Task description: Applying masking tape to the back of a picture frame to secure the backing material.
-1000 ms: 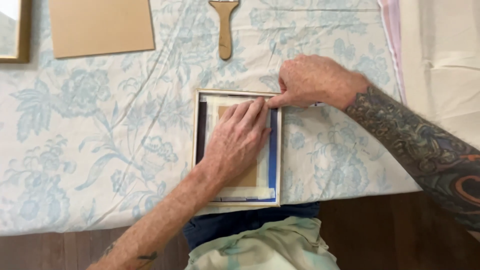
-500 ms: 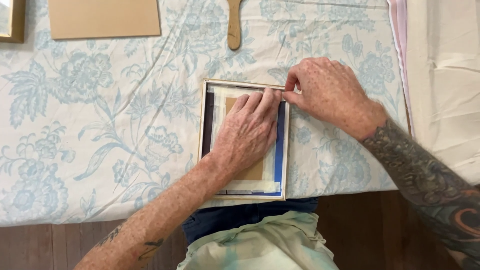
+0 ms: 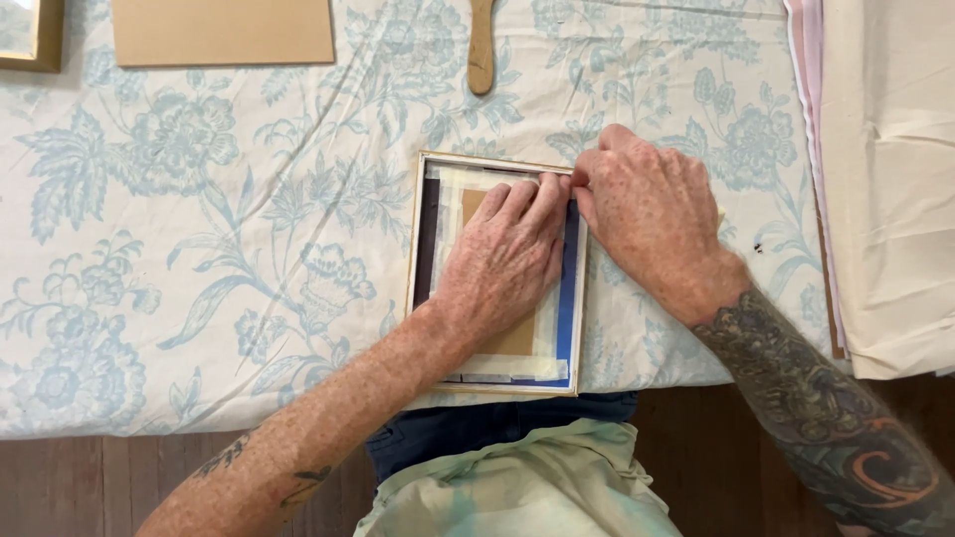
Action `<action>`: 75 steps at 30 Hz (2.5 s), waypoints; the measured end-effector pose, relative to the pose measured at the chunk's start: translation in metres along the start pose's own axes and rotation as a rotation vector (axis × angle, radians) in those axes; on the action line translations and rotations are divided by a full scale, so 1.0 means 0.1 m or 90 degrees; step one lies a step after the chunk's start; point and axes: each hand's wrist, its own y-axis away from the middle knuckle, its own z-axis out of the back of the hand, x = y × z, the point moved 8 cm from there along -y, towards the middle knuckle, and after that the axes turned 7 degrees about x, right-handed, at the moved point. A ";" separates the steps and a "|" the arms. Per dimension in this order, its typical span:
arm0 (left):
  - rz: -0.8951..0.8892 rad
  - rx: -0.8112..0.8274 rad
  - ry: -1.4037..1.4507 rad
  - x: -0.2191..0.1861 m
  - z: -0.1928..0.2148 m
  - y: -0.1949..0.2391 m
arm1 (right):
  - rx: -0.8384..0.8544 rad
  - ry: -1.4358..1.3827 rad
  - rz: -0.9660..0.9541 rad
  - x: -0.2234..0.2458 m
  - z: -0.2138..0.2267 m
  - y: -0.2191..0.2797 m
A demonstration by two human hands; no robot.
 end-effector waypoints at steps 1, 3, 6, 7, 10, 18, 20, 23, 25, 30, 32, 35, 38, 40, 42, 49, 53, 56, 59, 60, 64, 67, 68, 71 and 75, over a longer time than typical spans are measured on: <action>0.002 0.000 0.000 0.00 0.01 0.00 | 0.000 0.000 0.002 0.00 0.01 0.02; -0.008 -0.020 0.014 0.00 0.05 0.00 | -0.029 -0.024 0.001 0.00 0.07 0.06; -0.009 -0.024 0.013 0.01 0.05 0.00 | -0.080 -0.007 0.009 0.03 0.05 0.11; -0.007 -0.023 0.015 0.00 0.04 0.00 | -0.079 -0.006 0.011 0.05 0.06 0.14; -0.004 -0.025 0.017 0.00 0.03 0.00 | -0.121 -0.001 0.030 0.13 0.12 0.22; -0.004 0.007 0.053 0.00 0.08 -0.02 | -0.219 -0.013 0.074 0.25 0.20 0.47; -0.013 0.007 0.049 0.03 0.20 0.01 | -0.214 -0.105 0.080 -0.09 0.37 0.59; -0.019 0.026 -0.023 0.02 0.22 -0.06 | -0.243 -0.214 0.061 -0.57 0.50 0.80; -0.021 0.058 -0.085 -0.06 0.19 -0.07 | -0.265 -0.240 0.027 -0.77 0.45 0.99; 0.001 0.079 -0.130 -0.08 0.20 -0.10 | -0.251 -0.294 0.036 -0.96 0.15 1.10; 0.002 0.082 -0.142 -0.10 0.15 -0.11 | -0.262 -0.330 0.032 -0.87 0.28 1.09; 0.007 0.082 -0.147 -0.10 0.16 -0.08 | -0.265 -0.366 0.030 -0.82 0.32 1.09; -0.002 0.091 -0.111 -0.03 0.11 -0.09 | -0.282 -0.370 0.029 -0.83 0.36 1.08; -0.006 0.118 -0.074 0.01 0.12 -0.03 | -0.290 -0.384 0.030 -0.80 0.39 1.09; -0.033 0.069 0.083 0.00 0.29 0.00 | -0.304 -0.386 0.032 -0.80 0.45 1.11; -0.020 0.055 0.008 -0.06 0.25 -0.09 | -0.304 -0.394 0.029 -0.85 0.34 1.17; -0.018 0.093 -0.093 -0.06 0.11 -0.10 | -0.308 -0.405 0.020 -0.89 0.36 1.14; -0.016 0.090 -0.077 -0.04 0.14 -0.12 | -0.327 -0.403 0.030 -0.92 0.37 1.12; -0.015 0.122 0.025 0.07 0.23 -0.07 | -0.339 -0.408 0.025 -0.90 0.41 1.11; -0.028 0.115 0.109 0.10 0.28 -0.09 | -0.337 -0.408 0.016 -0.92 0.43 1.10; -0.036 0.099 0.052 0.07 0.18 -0.08 | -0.300 -0.524 -0.036 -1.00 0.33 1.10; -0.023 0.147 0.038 0.07 0.08 -0.11 | -0.275 -0.693 -0.013 -1.03 0.28 1.14; -0.012 0.132 0.106 0.09 0.17 -0.12 | -0.236 -0.775 -0.012 -1.03 0.23 1.13; 0.052 0.099 0.256 0.08 0.46 -0.12 | -0.213 -0.891 0.002 -0.90 0.27 1.16; 0.140 -0.059 0.579 -0.24 0.97 0.09 | -0.266 -1.003 0.088 -0.47 0.38 1.16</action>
